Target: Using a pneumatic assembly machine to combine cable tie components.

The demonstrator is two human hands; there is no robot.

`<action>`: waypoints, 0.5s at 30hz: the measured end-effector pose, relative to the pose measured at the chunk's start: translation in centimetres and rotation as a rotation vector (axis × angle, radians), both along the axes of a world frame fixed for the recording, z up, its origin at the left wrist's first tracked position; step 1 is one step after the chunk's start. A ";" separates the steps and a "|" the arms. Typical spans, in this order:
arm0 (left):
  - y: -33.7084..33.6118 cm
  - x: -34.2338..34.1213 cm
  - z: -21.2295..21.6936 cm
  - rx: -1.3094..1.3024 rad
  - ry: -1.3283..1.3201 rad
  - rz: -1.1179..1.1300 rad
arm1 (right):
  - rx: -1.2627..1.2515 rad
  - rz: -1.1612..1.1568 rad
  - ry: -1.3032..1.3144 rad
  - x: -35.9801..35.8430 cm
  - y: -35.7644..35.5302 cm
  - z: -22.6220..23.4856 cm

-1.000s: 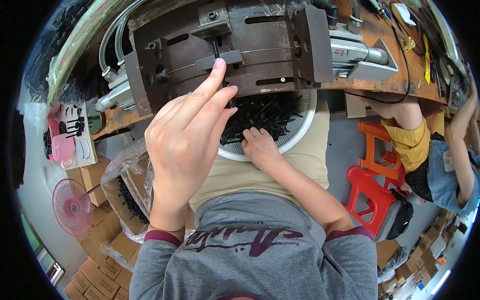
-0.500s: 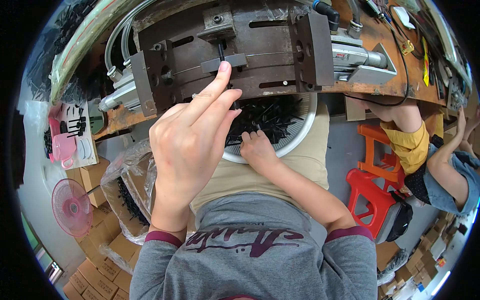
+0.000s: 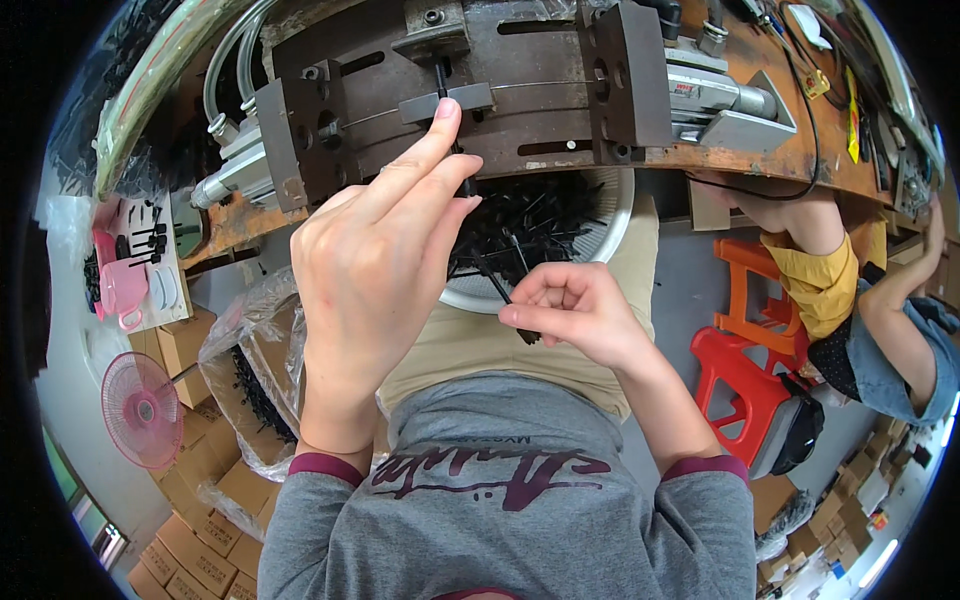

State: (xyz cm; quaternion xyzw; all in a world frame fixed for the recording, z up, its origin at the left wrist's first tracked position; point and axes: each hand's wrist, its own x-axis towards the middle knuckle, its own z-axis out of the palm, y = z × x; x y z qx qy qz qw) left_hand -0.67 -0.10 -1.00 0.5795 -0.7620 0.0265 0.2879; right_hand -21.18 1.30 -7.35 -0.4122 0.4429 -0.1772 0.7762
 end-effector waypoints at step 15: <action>0.0 -0.1 0.2 0.005 0.028 0.002 | -0.070 -0.197 -0.258 -0.4 1.3 2.5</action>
